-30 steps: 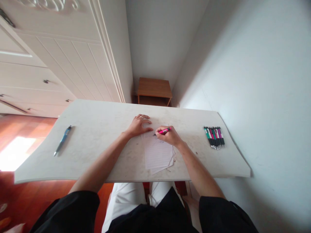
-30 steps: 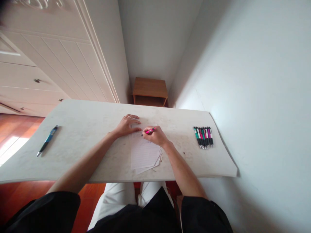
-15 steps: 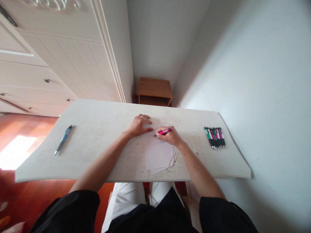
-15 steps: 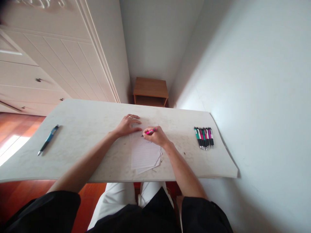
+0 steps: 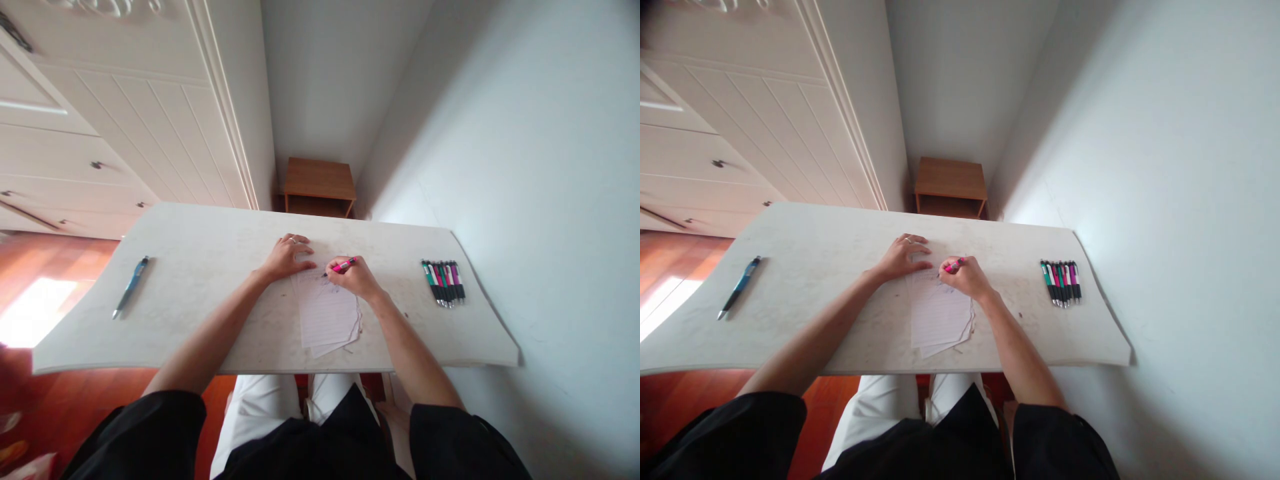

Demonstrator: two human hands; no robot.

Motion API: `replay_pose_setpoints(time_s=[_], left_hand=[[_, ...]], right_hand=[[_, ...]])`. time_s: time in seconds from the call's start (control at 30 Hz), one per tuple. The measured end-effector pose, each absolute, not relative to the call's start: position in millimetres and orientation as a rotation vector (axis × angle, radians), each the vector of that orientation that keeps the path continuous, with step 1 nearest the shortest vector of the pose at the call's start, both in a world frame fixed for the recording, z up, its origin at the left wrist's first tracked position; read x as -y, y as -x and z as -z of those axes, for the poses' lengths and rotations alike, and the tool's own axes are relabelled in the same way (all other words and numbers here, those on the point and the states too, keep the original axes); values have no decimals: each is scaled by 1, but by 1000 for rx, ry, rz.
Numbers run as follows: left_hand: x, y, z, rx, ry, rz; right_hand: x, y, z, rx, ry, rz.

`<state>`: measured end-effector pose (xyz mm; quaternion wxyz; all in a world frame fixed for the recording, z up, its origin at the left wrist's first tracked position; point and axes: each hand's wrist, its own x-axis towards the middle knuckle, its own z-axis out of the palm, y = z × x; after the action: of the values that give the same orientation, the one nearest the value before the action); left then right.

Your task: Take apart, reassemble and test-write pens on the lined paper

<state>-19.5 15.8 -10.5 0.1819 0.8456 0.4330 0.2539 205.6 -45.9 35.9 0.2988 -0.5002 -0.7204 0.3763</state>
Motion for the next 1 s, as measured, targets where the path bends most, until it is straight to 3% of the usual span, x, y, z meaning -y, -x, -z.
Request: replay_pose_setpoints(time_s=[1.0], left_hand=[[-16,19,8,-1223,-2366,-728]], right_hand=[[46,-206,-32,1914,1279,-994]])
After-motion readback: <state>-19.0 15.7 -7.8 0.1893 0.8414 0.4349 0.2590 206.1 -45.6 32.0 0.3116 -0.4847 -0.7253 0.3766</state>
